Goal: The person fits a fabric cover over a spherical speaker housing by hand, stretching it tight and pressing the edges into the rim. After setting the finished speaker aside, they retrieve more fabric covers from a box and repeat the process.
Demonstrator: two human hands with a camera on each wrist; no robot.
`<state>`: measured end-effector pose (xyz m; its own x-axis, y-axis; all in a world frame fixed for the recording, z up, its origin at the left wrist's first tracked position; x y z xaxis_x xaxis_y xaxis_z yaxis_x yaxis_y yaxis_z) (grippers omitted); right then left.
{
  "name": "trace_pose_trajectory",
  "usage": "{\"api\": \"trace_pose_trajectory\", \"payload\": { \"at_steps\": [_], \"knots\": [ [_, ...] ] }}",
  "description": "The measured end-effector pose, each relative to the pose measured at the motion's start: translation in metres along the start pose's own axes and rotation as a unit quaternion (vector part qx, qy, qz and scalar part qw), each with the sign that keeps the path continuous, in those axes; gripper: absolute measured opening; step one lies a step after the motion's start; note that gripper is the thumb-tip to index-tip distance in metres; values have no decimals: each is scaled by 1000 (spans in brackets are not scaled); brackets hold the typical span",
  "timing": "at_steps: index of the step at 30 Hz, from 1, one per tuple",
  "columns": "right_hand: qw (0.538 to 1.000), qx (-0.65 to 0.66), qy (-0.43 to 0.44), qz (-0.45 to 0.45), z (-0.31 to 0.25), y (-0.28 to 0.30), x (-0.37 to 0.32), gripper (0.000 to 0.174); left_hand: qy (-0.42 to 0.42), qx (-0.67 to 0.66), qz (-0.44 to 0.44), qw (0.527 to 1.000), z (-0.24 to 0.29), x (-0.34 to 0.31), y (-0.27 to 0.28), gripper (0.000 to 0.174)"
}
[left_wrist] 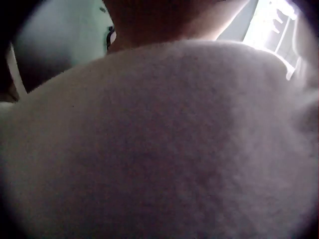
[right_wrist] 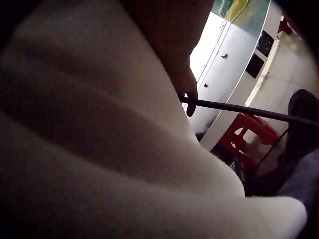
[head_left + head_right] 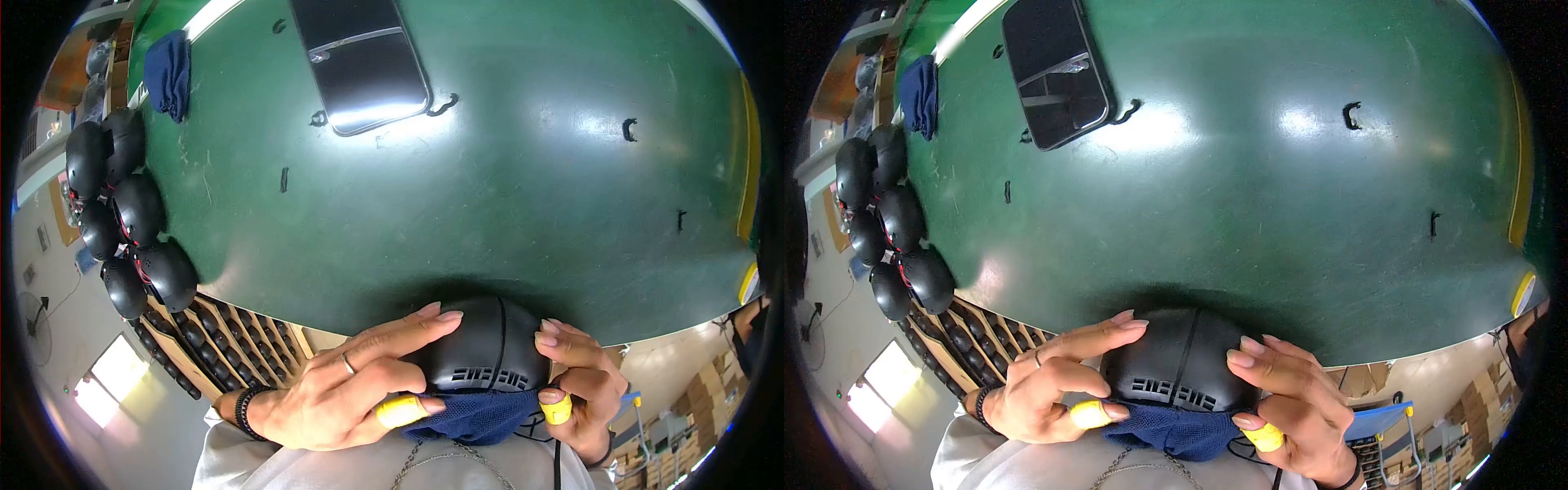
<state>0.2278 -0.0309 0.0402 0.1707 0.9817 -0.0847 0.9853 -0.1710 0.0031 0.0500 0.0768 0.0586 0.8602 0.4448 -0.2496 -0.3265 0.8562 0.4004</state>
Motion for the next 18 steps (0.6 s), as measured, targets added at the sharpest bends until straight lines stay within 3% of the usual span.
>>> {"api": "trace_pose_trajectory", "payload": {
  "at_steps": [5,12,16,18],
  "knots": [
    [999,-26,28,-23,-3,-2,-1,34,-33,51,57,996,8,-2,1,26],
    [997,-33,72,-14,-5,-5,-5,35,-118,140,173,968,3,-12,0,36],
    [998,-30,50,2,-1,-3,-6,28,-96,133,157,974,3,-9,1,32],
    [999,-10,21,23,2,-4,-7,26,-59,59,122,989,-3,-3,1,27]
  ]
}}
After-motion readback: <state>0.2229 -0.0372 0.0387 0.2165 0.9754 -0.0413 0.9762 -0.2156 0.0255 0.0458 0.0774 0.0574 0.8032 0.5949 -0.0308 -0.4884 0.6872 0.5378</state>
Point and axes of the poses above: each hand's wrist, its own x-axis towards the middle knuckle, its own y-axis out of the back of the hand, z = x × y, the point moved 9 cm from there along x, towards the middle knuckle, and after that the axes turned 12 degrees about x, right-handed, at the moved point
